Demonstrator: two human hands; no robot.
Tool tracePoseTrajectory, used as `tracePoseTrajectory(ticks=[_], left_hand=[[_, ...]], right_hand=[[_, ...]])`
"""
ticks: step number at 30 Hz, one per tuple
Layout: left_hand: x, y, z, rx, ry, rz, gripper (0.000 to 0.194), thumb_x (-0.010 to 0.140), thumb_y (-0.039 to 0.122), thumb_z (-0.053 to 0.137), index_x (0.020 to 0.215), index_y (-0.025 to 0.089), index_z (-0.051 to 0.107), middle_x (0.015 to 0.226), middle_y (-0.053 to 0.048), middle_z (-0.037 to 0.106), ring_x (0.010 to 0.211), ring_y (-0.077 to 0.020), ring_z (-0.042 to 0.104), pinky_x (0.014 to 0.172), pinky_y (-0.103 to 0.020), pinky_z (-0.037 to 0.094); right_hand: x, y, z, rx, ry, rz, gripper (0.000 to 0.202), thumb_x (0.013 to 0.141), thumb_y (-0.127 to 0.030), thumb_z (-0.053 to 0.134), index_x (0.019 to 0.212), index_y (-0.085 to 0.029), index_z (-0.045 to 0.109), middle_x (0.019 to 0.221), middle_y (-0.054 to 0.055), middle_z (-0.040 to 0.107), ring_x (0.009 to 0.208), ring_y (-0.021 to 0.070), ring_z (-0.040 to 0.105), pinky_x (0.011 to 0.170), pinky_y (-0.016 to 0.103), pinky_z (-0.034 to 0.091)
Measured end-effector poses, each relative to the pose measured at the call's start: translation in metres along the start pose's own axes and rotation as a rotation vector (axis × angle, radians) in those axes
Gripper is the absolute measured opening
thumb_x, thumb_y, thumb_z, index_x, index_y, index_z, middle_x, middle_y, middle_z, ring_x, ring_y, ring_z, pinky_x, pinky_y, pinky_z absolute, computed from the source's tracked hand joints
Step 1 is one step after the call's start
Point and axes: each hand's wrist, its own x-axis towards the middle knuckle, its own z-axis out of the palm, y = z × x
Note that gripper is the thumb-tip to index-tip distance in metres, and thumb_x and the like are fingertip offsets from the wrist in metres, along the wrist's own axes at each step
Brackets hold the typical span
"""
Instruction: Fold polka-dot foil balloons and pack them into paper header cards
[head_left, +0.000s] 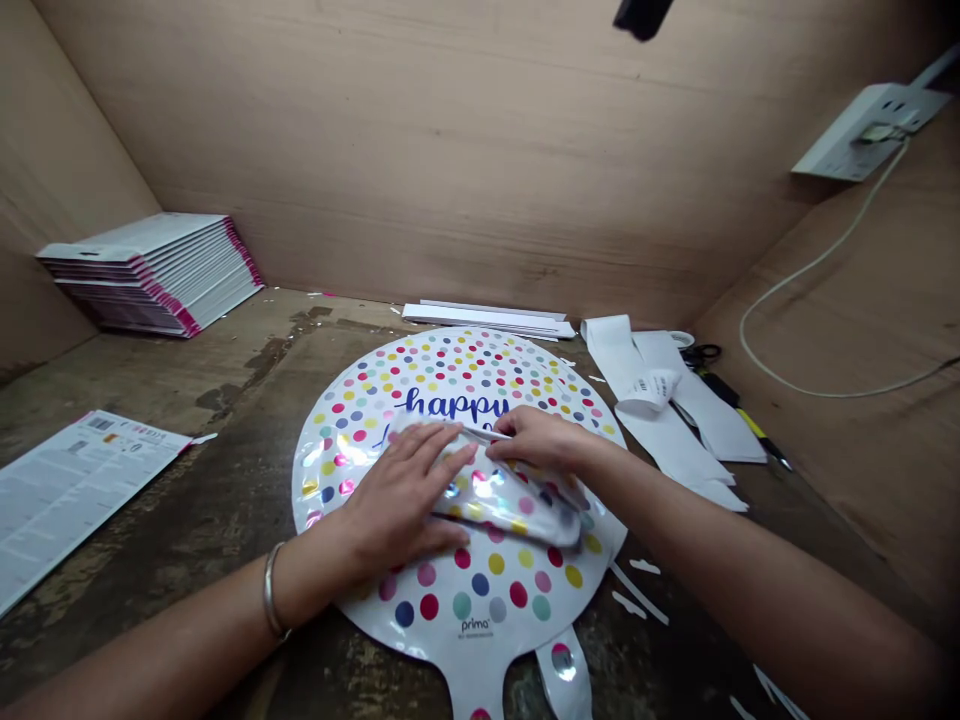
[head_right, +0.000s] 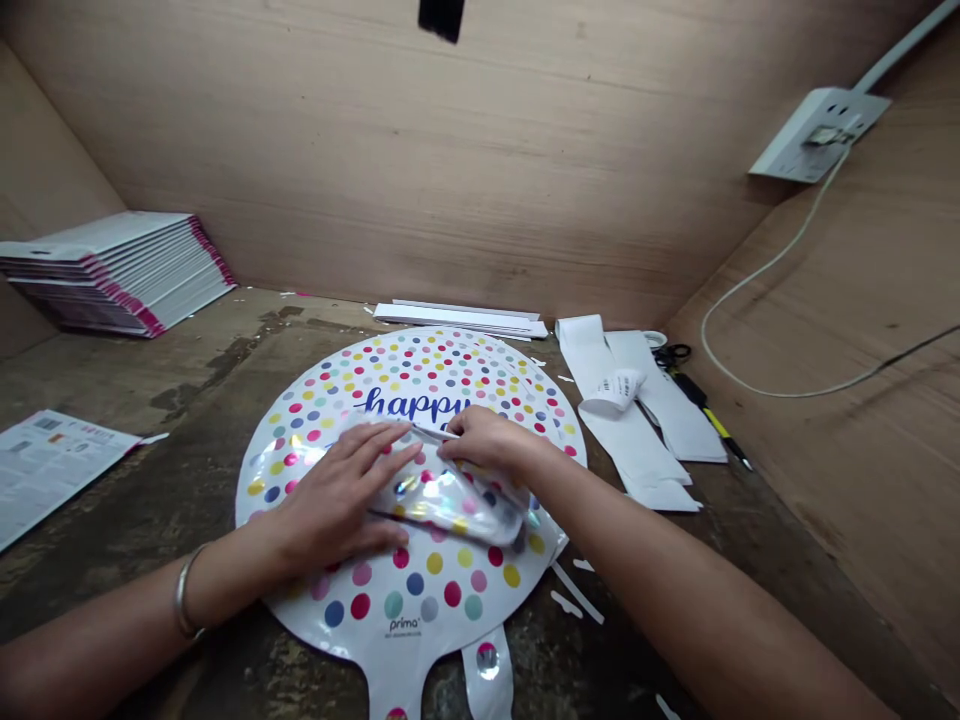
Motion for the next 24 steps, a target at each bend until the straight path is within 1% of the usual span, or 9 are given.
tracePoseTrajectory(ticks=[3,6,8,9,11,12,15,19,24], left_hand=[[-0.008,0.007,0.000,-0.062,0.106,0.075,0.037,0.086,0.026,0.053,0.122,0.018,0.052,0.115,-0.012,0.058,0.107,-0.0264,0.051,0.089,-0.042,0.044],[-0.018,0.009,0.003,-0.167,0.094,0.075,0.023,0.085,0.012,0.045,0.102,0.017,0.060,0.098,-0.009,0.063,0.090,-0.0216,0.057,0.077,-0.035,0.049],[-0.025,0.008,0.004,-0.248,0.071,0.014,0.022,0.083,0.009,0.046,0.097,0.018,0.060,0.099,-0.008,0.063,0.089,-0.0199,0.059,0.076,-0.032,0.049],[-0.029,0.008,0.003,-0.286,0.060,-0.007,0.022,0.082,0.008,0.047,0.097,0.018,0.060,0.100,-0.008,0.063,0.089,-0.0190,0.059,0.077,-0.031,0.050],[-0.036,0.008,0.003,-0.349,0.038,-0.002,0.020,0.083,0.009,0.048,0.096,0.019,0.060,0.102,-0.006,0.063,0.092,-0.0175,0.059,0.079,-0.029,0.049],[-0.039,0.008,0.002,-0.368,0.032,0.014,0.019,0.084,0.010,0.048,0.096,0.019,0.060,0.104,-0.006,0.063,0.094,-0.0172,0.059,0.081,-0.029,0.049],[-0.046,0.008,0.003,-0.398,0.021,0.041,0.018,0.087,0.012,0.047,0.096,0.019,0.060,0.108,-0.006,0.062,0.103,-0.0167,0.057,0.087,-0.028,0.047],[-0.056,0.008,0.001,-0.391,0.009,0.026,0.018,0.088,0.015,0.047,0.099,0.021,0.061,0.109,-0.005,0.062,0.113,-0.0189,0.051,0.094,-0.032,0.043],[-0.058,0.018,-0.010,-0.266,0.026,-0.160,0.015,0.086,0.017,0.048,0.091,0.023,0.061,0.094,-0.003,0.067,0.094,-0.0219,0.055,0.083,-0.040,0.041]], right_hand=[[-0.022,0.004,0.021,0.142,0.034,0.038,0.025,0.085,-0.036,0.048,0.085,-0.017,0.065,0.074,0.005,0.070,0.058,0.0143,0.062,0.052,0.024,0.047],[-0.047,0.013,0.033,0.191,0.050,0.039,0.036,0.086,-0.043,0.044,0.100,-0.015,0.063,0.084,0.010,0.071,0.065,0.0182,0.065,0.056,0.029,0.051],[-0.066,0.022,0.037,0.062,0.156,-0.099,0.046,0.081,-0.041,0.053,0.120,-0.017,0.055,0.110,0.013,0.066,0.088,0.0232,0.065,0.073,0.036,0.052],[-0.074,0.026,0.038,-0.049,0.214,-0.208,0.055,0.079,-0.036,0.057,0.130,-0.019,0.047,0.125,0.013,0.058,0.104,0.0254,0.059,0.085,0.040,0.049],[-0.088,0.031,0.043,-0.279,0.253,-0.440,0.071,0.075,-0.023,0.058,0.141,-0.024,0.032,0.146,0.008,0.036,0.127,0.0252,0.040,0.103,0.043,0.034],[-0.092,0.032,0.047,-0.357,0.218,-0.525,0.073,0.075,-0.019,0.056,0.143,-0.026,0.030,0.150,0.005,0.030,0.131,0.0239,0.034,0.107,0.043,0.028],[-0.098,0.030,0.063,-0.430,0.127,-0.616,0.067,0.074,-0.017,0.055,0.138,-0.029,0.039,0.146,-0.002,0.037,0.126,0.0226,0.040,0.107,0.041,0.028],[-0.094,0.031,0.080,-0.365,0.255,-0.562,0.049,0.078,-0.016,0.051,0.126,-0.026,0.056,0.132,-0.001,0.054,0.113,0.0230,0.048,0.101,0.041,0.035],[-0.089,0.032,0.080,-0.267,0.335,-0.535,0.035,0.082,-0.014,0.050,0.109,-0.027,0.066,0.114,0.000,0.067,0.098,0.0208,0.053,0.089,0.037,0.041]])
